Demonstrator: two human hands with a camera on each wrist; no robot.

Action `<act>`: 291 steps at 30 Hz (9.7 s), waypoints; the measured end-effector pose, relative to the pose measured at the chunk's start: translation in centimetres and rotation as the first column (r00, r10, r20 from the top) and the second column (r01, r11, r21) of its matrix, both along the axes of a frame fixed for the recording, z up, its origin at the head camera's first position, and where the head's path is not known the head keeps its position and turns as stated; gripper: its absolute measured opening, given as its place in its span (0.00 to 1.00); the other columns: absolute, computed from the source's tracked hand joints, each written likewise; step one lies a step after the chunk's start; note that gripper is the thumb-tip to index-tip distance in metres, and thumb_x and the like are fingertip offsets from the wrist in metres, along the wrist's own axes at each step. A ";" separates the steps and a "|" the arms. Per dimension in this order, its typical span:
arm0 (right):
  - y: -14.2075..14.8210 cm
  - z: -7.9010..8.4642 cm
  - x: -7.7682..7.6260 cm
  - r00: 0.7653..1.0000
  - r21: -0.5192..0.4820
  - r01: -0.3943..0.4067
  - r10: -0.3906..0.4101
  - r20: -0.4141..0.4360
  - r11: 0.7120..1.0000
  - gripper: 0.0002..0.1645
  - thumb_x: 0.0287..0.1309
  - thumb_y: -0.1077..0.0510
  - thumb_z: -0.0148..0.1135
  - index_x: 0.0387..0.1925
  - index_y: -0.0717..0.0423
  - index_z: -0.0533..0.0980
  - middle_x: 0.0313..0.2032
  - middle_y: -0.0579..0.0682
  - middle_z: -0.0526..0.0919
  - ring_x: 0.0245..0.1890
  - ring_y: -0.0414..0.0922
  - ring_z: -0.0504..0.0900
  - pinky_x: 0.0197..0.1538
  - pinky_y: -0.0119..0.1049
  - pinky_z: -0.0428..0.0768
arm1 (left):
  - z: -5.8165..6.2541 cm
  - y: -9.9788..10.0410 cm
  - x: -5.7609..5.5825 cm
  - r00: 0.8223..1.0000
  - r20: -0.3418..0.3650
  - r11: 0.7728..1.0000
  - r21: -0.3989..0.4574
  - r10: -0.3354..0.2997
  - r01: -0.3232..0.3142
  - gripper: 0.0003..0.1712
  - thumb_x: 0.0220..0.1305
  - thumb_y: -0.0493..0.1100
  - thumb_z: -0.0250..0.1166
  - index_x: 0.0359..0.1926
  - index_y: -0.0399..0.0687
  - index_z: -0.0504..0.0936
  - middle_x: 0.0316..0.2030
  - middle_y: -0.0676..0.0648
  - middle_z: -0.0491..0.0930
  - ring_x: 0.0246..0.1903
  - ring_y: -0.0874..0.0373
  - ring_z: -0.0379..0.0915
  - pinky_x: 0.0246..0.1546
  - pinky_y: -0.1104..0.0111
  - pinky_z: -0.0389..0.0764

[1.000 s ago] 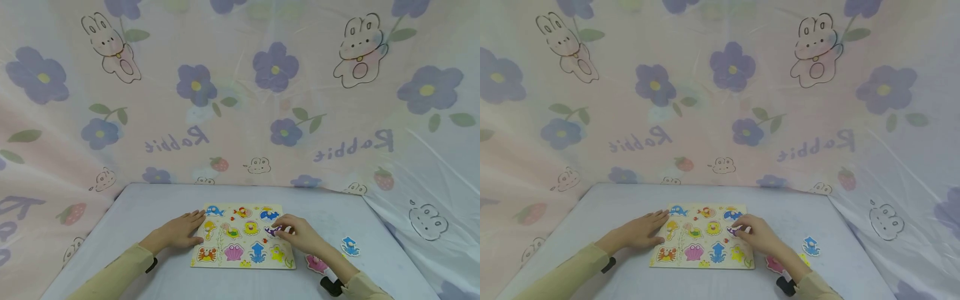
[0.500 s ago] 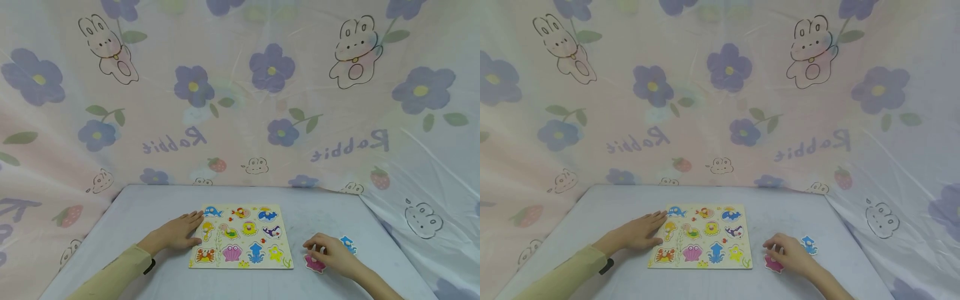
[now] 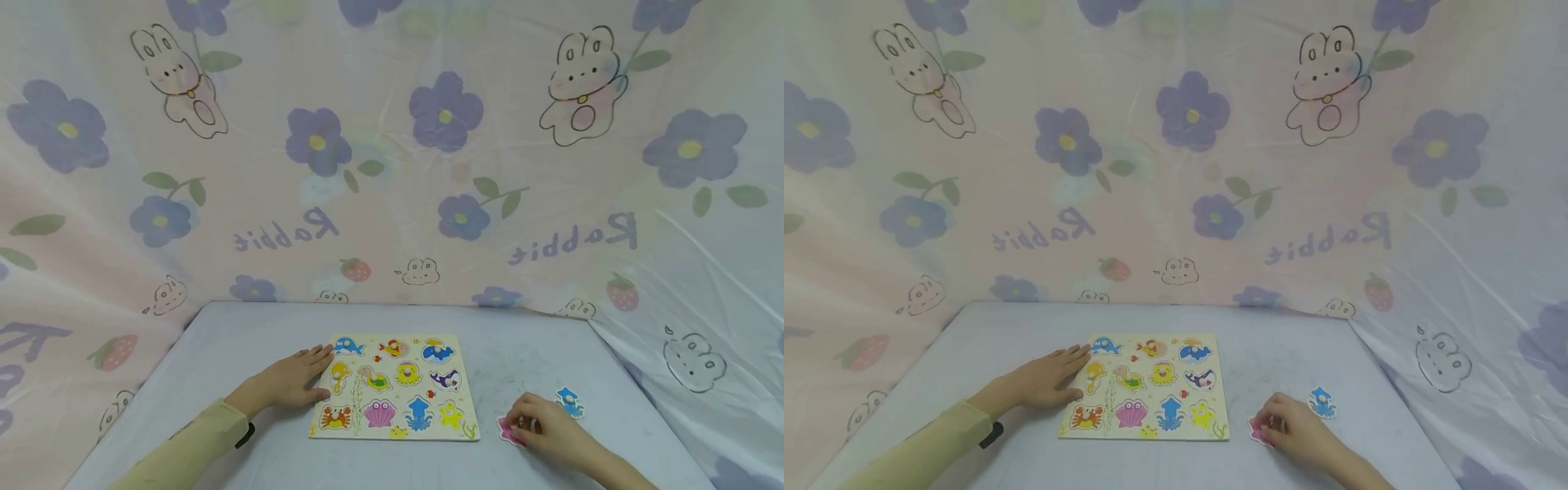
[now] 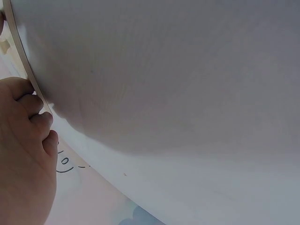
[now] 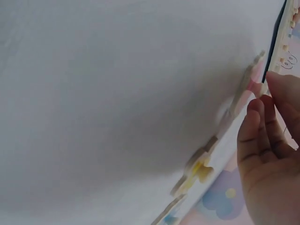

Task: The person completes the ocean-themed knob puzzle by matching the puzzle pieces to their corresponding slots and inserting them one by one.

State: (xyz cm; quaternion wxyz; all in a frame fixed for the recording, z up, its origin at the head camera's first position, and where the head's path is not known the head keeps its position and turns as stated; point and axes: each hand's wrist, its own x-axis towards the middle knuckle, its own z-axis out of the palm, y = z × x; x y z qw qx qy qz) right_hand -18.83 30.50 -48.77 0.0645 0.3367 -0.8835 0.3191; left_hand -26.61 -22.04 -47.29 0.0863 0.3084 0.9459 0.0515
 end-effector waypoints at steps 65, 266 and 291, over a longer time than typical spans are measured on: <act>-11.3 1.7 -3.2 0.991 -0.097 -0.051 0.062 0.122 0.994 0.08 0.66 0.61 0.70 0.43 0.44 0.85 0.37 0.43 0.85 0.34 0.33 0.77 0.33 0.28 0.81 | -0.3 0.1 -0.2 1.000 -0.004 0.999 -0.034 0.018 -0.018 0.50 0.73 0.70 0.55 0.80 0.40 0.58 0.81 0.42 0.53 0.80 0.43 0.49 0.78 0.50 0.57; 3.9 1.6 -3.5 0.935 0.000 0.322 -0.319 -0.154 0.947 0.11 0.55 0.68 0.76 0.37 0.50 0.86 0.34 0.37 0.82 0.30 0.28 0.74 0.27 0.29 0.77 | 0.2 0.2 0.0 1.000 0.016 0.999 -0.029 0.019 -0.019 0.50 0.73 0.68 0.57 0.80 0.38 0.59 0.81 0.40 0.54 0.80 0.40 0.49 0.78 0.48 0.57; -6.0 2.7 -5.3 0.988 0.050 0.129 -0.133 0.079 0.990 0.07 0.64 0.63 0.72 0.41 0.48 0.85 0.38 0.38 0.82 0.34 0.33 0.75 0.33 0.28 0.77 | 0.6 0.3 0.1 1.000 0.018 0.999 -0.044 0.022 -0.021 0.50 0.73 0.68 0.57 0.80 0.38 0.59 0.81 0.40 0.54 0.80 0.41 0.49 0.78 0.49 0.57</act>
